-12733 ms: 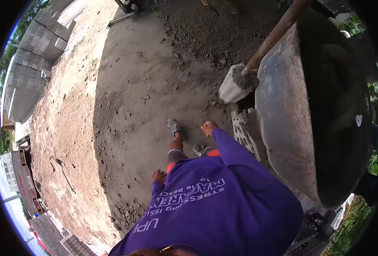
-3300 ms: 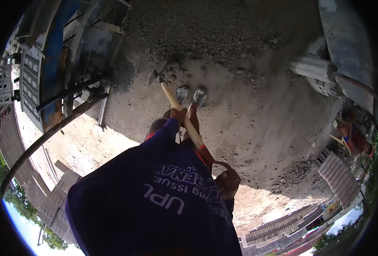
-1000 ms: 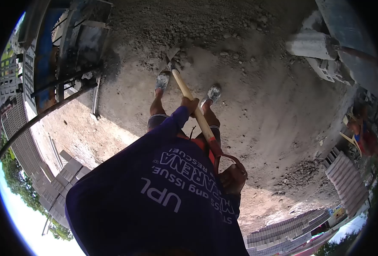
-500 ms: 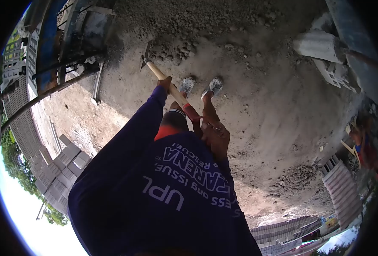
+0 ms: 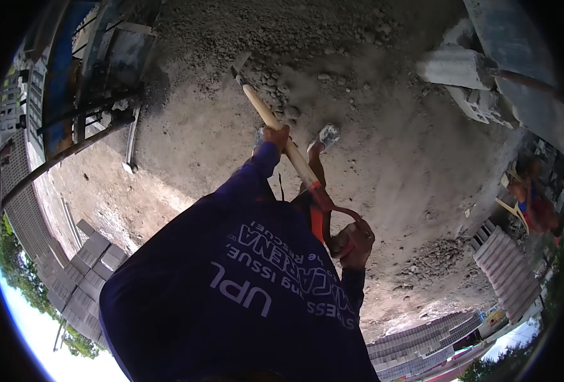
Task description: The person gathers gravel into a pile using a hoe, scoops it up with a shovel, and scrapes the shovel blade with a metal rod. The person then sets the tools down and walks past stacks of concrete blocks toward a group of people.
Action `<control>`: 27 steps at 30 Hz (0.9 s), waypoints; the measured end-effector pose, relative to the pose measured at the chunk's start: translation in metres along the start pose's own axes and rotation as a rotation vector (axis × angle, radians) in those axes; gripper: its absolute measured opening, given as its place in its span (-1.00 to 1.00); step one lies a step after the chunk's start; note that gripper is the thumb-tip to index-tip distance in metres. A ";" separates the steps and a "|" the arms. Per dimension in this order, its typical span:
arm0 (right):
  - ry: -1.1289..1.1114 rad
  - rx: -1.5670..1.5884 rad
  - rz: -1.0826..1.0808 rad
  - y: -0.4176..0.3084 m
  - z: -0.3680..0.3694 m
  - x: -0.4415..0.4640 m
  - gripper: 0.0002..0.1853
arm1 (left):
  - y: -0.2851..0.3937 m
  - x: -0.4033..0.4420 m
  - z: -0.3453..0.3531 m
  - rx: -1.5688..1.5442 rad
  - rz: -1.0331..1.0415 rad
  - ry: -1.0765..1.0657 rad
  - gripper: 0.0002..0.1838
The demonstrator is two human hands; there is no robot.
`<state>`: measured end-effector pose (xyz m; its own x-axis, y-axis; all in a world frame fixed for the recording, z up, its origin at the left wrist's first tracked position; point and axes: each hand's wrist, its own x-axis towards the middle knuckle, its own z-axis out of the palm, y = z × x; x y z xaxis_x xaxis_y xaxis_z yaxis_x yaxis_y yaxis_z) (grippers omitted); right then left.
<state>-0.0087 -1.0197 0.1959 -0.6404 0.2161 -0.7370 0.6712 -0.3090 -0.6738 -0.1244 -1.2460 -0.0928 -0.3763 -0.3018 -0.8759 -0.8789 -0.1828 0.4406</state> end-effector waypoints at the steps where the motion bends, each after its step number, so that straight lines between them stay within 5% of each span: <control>1: 0.001 -0.088 -0.011 0.002 0.027 0.020 -0.82 | 0.017 0.025 -0.011 0.165 0.060 0.114 -0.36; 6: 0.059 0.186 0.208 -0.018 0.045 0.070 -0.84 | 0.045 0.073 0.015 0.154 -0.171 0.049 -0.34; 7: -0.003 -0.194 -0.025 -0.009 0.001 0.070 -0.84 | 0.025 0.056 0.033 0.176 -0.080 0.004 -0.39; 11: 0.096 0.152 0.196 -0.055 -0.102 0.031 -0.60 | -0.045 -0.037 0.118 0.150 -0.101 -0.005 -0.18; 12: 0.053 0.200 0.180 -0.061 -0.120 0.026 -0.59 | -0.044 -0.060 0.136 0.204 0.034 0.196 -0.53; 16: -0.076 0.101 0.136 -0.056 -0.166 0.053 -0.60 | -0.090 -0.029 0.149 0.069 0.115 0.193 -0.56; 18: 0.132 -0.067 0.155 -0.043 -0.148 0.074 -0.74 | -0.040 -0.031 0.128 0.081 0.034 0.172 -0.51; 19: 0.128 -0.061 0.179 -0.046 -0.121 0.087 -0.78 | 0.009 -0.046 0.116 0.102 -0.018 0.121 -0.44; 21: -0.004 0.122 0.302 -0.058 -0.075 0.110 -0.81 | -0.012 0.045 0.092 0.137 0.112 0.241 -0.49; 23: 0.050 0.147 0.291 -0.064 -0.049 0.118 -0.82 | 0.039 0.033 0.092 0.021 -0.034 0.127 -0.52; 27: 0.026 0.028 0.243 -0.072 -0.107 0.086 -0.77 | -0.007 -0.010 0.146 0.090 -0.040 0.070 -0.51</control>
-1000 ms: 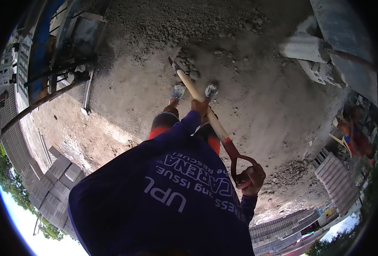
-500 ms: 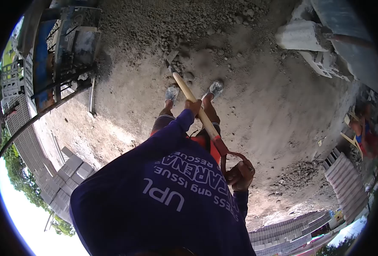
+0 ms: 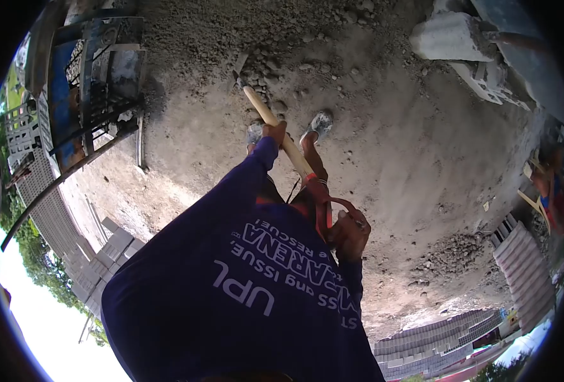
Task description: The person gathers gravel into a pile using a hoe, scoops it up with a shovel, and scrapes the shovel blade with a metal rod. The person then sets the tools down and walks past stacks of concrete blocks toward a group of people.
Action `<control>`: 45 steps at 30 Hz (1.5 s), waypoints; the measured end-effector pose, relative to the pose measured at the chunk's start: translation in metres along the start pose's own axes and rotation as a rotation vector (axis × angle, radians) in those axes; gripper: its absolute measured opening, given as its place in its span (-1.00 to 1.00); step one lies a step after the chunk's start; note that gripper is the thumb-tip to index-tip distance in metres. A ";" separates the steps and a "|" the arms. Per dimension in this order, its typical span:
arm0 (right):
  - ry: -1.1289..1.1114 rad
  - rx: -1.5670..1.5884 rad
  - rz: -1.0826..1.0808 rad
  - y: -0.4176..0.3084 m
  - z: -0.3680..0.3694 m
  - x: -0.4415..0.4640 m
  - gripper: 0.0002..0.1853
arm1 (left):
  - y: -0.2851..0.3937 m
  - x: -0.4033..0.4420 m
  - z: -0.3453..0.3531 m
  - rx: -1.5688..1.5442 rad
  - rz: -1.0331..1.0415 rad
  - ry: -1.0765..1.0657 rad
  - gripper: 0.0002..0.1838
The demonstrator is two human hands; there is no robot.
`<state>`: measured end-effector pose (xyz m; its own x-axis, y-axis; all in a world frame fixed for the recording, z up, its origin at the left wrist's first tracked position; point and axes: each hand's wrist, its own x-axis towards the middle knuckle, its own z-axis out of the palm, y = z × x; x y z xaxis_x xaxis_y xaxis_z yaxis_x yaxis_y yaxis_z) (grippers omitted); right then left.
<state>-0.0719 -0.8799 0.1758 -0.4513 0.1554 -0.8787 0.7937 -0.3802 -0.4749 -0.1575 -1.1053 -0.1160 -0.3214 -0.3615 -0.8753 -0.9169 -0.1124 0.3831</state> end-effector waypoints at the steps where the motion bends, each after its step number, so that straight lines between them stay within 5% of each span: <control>1: 0.077 0.108 0.055 0.002 -0.022 -0.018 -0.72 | -0.014 -0.023 0.017 0.183 -0.004 0.024 -0.46; 4: 0.101 0.396 0.033 0.012 -0.065 -0.064 -0.70 | -0.055 -0.073 0.048 0.164 0.158 -0.008 -0.38; 7: 0.047 0.272 -0.105 0.015 -0.054 -0.081 -0.72 | -0.039 -0.107 0.028 0.060 0.055 -0.127 -0.39; 10: 0.051 0.464 -0.017 0.041 -0.029 -0.065 -0.75 | -0.061 -0.043 -0.007 0.166 0.150 0.026 -0.43; 12: -0.054 0.522 0.053 0.084 -0.015 -0.018 -0.80 | 0.009 -0.044 -0.054 0.106 0.070 0.018 -0.41; 13: -0.084 0.359 0.063 0.077 0.011 0.000 -0.80 | -0.017 0.026 -0.067 0.091 0.154 0.062 -0.42; 16: -0.042 0.201 0.012 0.044 0.082 0.028 -0.78 | 0.056 0.049 -0.097 0.140 0.028 0.097 -0.48; 20: -0.001 0.223 0.018 0.026 0.062 0.001 -0.74 | 0.024 0.025 -0.058 0.142 0.036 0.038 -0.48; 24: 0.098 0.272 -0.065 0.013 -0.017 -0.083 -0.75 | -0.017 -0.093 0.000 0.100 0.064 -0.005 -0.41; 25: 0.105 0.265 -0.102 0.005 -0.018 -0.098 -0.79 | -0.008 -0.118 -0.004 0.102 0.135 -0.178 -0.44; 30: 0.060 0.278 -0.164 0.029 -0.028 -0.078 -0.81 | -0.015 -0.083 -0.006 0.081 0.114 -0.128 -0.50; 32: -0.005 0.395 -0.016 0.034 -0.010 -0.050 -0.77 | -0.007 -0.044 -0.015 0.065 0.175 -0.067 -0.47; 37: 0.269 0.050 -0.045 0.015 0.024 -0.050 -0.71 | 0.013 -0.028 -0.009 0.259 -0.053 -0.172 -0.42; 39: 0.315 0.168 -0.052 0.024 -0.001 -0.066 -0.70 | -0.008 -0.054 0.014 0.279 -0.041 -0.196 -0.35; 40: 0.273 0.428 -0.009 0.042 -0.029 -0.082 -0.70 | -0.072 -0.017 0.035 0.340 0.043 -0.127 -0.33; 42: 0.207 0.597 -0.079 0.039 -0.048 -0.116 -0.72 | -0.010 -0.135 0.035 0.353 -0.048 -0.201 -0.35; 45: 0.315 0.733 -0.201 0.046 -0.062 -0.137 -0.76 | -0.049 -0.137 0.068 0.433 0.060 -0.203 -0.36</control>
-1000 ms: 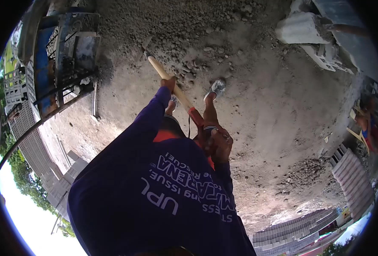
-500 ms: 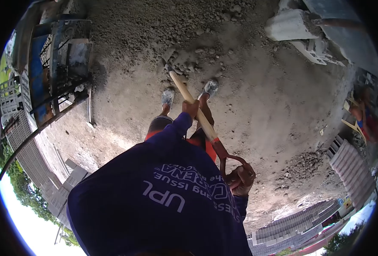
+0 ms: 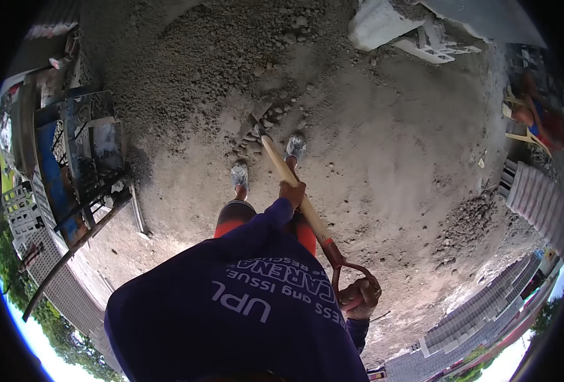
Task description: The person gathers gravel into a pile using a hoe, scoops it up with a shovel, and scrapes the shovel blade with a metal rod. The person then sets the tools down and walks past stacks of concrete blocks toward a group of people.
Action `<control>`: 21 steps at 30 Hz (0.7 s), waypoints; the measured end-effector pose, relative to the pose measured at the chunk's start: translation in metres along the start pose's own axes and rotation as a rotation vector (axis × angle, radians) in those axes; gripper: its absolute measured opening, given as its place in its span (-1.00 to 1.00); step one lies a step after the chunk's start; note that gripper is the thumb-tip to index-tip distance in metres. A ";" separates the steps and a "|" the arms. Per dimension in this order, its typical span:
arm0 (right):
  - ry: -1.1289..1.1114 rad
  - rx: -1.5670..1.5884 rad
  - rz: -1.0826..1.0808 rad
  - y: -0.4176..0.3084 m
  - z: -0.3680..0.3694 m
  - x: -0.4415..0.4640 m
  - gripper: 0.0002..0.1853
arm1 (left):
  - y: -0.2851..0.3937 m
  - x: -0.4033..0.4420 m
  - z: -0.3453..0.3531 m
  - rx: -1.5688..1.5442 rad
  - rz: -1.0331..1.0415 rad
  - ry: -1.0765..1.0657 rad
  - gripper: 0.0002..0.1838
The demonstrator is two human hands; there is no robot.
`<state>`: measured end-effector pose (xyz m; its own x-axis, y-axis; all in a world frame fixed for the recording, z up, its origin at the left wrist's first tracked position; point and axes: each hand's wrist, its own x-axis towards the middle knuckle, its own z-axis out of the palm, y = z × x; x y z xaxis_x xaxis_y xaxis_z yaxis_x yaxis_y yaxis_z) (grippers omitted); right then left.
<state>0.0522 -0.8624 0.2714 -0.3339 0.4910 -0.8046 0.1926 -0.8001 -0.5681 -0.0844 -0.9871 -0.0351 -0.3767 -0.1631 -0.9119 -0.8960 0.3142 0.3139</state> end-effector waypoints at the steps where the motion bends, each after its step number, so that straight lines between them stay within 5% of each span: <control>1: -0.032 0.075 0.001 0.006 -0.016 0.004 -0.77 | -0.007 0.010 0.013 0.054 0.055 0.024 -0.36; 5: -0.342 0.283 0.095 0.049 -0.050 0.062 -0.69 | 0.071 0.051 0.023 0.245 0.219 -0.041 -0.34; 6: -0.288 0.257 0.066 0.062 -0.040 0.082 -0.66 | 0.099 0.065 0.028 0.303 0.398 0.064 -0.31; 7: -0.266 0.484 0.091 0.087 -0.012 0.131 -0.67 | 0.177 0.072 0.024 0.232 0.314 -0.063 -0.28; 9: -0.155 0.504 0.180 0.088 0.044 0.173 -0.69 | 0.232 0.128 0.033 0.388 0.424 0.027 -0.27; 10: -0.099 0.517 0.223 0.089 0.072 0.195 -0.70 | 0.246 0.178 0.046 0.503 0.594 0.235 -0.35; 12: -0.067 0.593 0.239 0.101 0.108 0.237 -0.73 | 0.307 0.184 0.049 0.572 0.444 0.167 -0.36; 15: -0.027 0.646 0.341 0.085 0.127 0.237 -0.72 | 0.297 0.212 0.065 0.592 0.356 0.145 -0.38; 16: 0.042 0.642 0.366 0.089 0.108 0.229 -0.71 | 0.274 0.209 0.066 0.657 0.266 0.007 -0.28; 21: 0.186 0.413 0.316 0.065 -0.011 0.147 -0.65 | 0.109 0.153 0.070 0.612 0.259 0.029 -0.34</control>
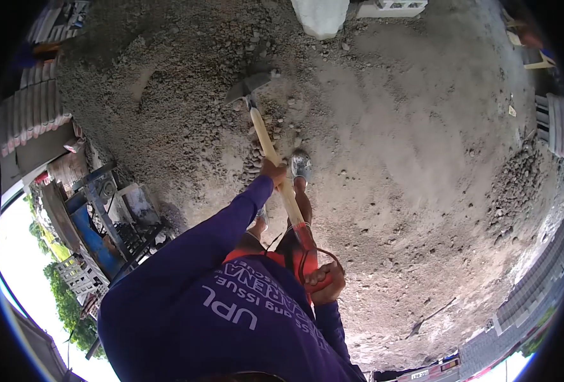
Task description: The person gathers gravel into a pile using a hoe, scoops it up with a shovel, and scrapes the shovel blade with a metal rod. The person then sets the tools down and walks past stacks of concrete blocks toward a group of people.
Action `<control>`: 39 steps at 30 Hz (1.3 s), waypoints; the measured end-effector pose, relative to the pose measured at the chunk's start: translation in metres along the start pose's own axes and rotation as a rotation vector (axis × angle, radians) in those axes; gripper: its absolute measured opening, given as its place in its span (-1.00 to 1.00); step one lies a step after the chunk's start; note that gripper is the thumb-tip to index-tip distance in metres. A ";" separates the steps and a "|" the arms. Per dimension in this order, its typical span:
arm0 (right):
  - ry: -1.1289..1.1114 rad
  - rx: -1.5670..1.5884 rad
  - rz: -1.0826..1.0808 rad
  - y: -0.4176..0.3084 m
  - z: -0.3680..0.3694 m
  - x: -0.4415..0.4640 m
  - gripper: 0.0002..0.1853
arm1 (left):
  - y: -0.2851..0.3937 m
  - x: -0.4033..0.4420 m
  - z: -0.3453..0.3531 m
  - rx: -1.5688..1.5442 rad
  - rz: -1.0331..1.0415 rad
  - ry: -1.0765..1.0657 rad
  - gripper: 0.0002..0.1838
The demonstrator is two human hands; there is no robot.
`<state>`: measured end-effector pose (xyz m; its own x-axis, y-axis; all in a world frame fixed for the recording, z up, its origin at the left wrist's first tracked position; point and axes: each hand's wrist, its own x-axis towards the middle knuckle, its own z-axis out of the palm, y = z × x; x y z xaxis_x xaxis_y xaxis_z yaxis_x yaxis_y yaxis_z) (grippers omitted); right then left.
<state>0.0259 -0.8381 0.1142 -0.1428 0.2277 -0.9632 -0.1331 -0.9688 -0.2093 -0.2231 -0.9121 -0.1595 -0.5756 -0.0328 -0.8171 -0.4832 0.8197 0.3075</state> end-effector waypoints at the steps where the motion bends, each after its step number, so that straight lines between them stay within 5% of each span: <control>1: -0.038 0.006 -0.029 -0.004 -0.009 -0.010 -0.64 | -0.021 -0.009 0.012 -0.008 -0.014 0.017 -0.34; 2: -0.079 0.012 -0.059 -0.006 -0.016 -0.014 -0.63 | -0.039 -0.014 0.021 0.100 0.189 0.192 -0.36; 5: -0.098 -0.056 -0.099 -0.008 -0.017 -0.008 -0.61 | 0.018 -0.058 -0.020 -0.019 0.003 0.068 -0.32; 11: -0.096 0.204 0.079 0.031 0.078 0.094 -0.71 | 0.100 0.103 -0.070 0.026 0.013 0.031 -0.21; 15: -0.067 0.228 0.169 0.036 0.116 0.089 -0.70 | 0.124 0.086 -0.082 0.006 -0.041 0.027 -0.33; 18: -0.121 0.216 0.159 0.032 0.024 0.064 -0.67 | 0.044 0.045 -0.038 0.203 0.052 0.117 -0.25; 20: -0.059 0.153 0.071 0.009 0.005 0.020 -0.64 | 0.061 -0.039 -0.049 0.133 -0.043 0.020 -0.23; 24: 0.048 -0.005 -0.023 0.001 -0.010 0.008 -0.63 | 0.013 -0.038 -0.031 0.185 0.018 0.113 -0.22; 25: -0.101 -0.037 -0.055 0.009 -0.030 0.029 -0.63 | 0.027 -0.033 -0.042 0.157 -0.006 0.070 -0.21; 26: -0.229 -0.276 -0.318 0.019 -0.019 0.048 -0.63 | 0.039 -0.024 -0.049 0.116 0.064 0.133 -0.23; 29: -0.069 0.146 0.076 0.018 0.042 0.073 -0.67 | 0.062 0.047 -0.057 0.012 0.203 0.220 -0.38; 33: -0.023 0.086 0.048 0.007 0.089 0.060 -0.70 | 0.100 0.037 -0.057 -0.071 -0.002 0.032 -0.43; 35: -0.061 -0.111 -0.223 0.005 0.059 0.032 -0.69 | 0.073 0.031 -0.027 -0.074 0.030 -0.008 -0.42; 39: 0.177 -0.110 -0.052 -0.040 -0.007 -0.052 -0.66 | 0.021 -0.094 0.010 -0.080 -0.129 -0.085 -0.32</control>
<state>0.0454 -0.8118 0.1715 0.0369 0.2662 -0.9632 -0.0265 -0.9633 -0.2672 -0.1728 -0.8863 -0.0808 -0.4492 -0.0837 -0.8895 -0.6022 0.7638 0.2322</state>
